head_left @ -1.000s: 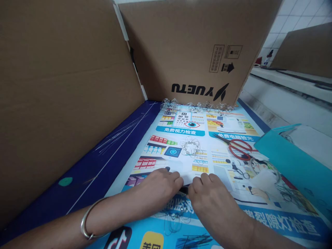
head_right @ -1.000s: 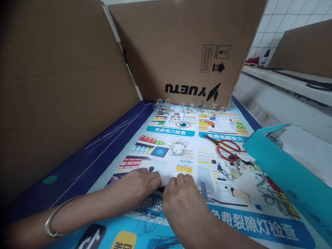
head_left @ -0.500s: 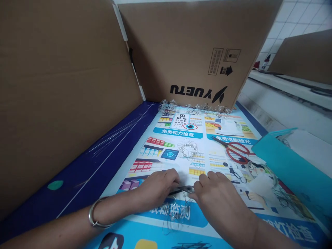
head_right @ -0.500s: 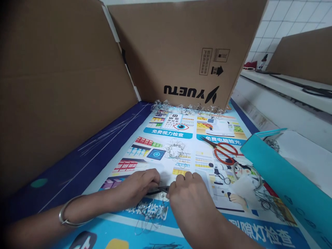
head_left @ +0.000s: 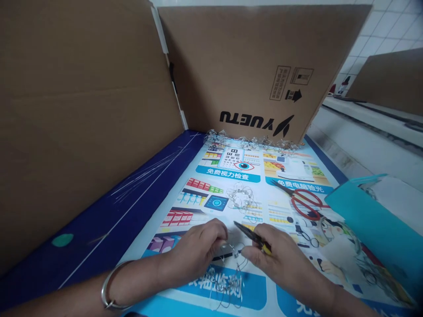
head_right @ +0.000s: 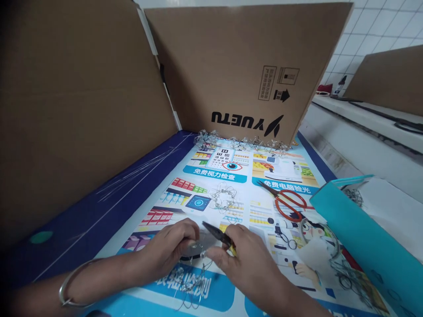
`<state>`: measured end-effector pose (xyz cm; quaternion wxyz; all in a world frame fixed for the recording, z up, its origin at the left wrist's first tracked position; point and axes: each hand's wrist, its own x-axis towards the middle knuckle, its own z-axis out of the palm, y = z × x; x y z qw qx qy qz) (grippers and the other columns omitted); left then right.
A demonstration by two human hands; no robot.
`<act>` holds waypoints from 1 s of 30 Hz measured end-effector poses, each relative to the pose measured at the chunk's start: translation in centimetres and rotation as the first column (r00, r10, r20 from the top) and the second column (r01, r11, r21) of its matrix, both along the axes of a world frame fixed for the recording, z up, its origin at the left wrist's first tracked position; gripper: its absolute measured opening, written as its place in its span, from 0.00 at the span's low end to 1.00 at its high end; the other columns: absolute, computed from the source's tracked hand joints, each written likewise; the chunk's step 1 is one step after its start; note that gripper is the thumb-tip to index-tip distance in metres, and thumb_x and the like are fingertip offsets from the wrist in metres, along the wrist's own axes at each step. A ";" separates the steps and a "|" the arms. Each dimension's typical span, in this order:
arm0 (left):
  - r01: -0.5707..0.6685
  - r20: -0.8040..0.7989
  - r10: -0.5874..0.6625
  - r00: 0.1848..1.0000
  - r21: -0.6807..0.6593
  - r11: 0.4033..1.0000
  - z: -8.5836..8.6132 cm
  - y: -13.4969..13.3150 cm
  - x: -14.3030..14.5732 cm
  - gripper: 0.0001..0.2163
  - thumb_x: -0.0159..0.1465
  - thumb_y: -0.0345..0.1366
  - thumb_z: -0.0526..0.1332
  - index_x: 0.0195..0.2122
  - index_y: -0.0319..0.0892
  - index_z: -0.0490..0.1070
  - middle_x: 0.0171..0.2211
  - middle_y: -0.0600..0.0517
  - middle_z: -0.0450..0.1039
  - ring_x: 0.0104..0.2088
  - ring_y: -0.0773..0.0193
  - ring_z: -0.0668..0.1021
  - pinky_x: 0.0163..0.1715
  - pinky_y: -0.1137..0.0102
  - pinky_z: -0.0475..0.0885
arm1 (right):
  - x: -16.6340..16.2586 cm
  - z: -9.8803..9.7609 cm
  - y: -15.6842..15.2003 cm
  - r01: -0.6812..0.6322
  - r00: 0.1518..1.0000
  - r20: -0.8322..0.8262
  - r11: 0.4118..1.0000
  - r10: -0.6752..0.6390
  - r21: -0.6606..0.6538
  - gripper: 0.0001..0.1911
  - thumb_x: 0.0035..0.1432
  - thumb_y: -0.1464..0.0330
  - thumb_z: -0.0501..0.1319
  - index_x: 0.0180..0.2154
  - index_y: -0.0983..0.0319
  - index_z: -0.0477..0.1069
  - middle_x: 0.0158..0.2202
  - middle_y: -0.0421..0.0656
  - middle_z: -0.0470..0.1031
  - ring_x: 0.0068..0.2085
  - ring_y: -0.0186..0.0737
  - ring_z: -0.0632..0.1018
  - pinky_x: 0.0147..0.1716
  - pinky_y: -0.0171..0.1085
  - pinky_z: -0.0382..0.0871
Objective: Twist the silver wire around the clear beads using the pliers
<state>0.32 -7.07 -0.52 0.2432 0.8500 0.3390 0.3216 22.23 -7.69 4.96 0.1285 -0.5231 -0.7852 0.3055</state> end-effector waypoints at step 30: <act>-0.062 -0.079 0.071 0.994 0.105 0.992 0.0 -0.6 0.4 0.05 0.64 0.29 0.46 0.34 0.41 0.58 0.32 0.49 0.68 0.31 0.63 0.72 0.29 0.68 0.68 | -3.4 -1.1 -0.9 0.141 0.833 -0.451 0.911 -0.321 -0.388 0.05 0.45 0.71 0.56 0.29 0.61 0.61 0.25 0.37 0.63 0.28 0.33 0.64 0.25 0.33 0.55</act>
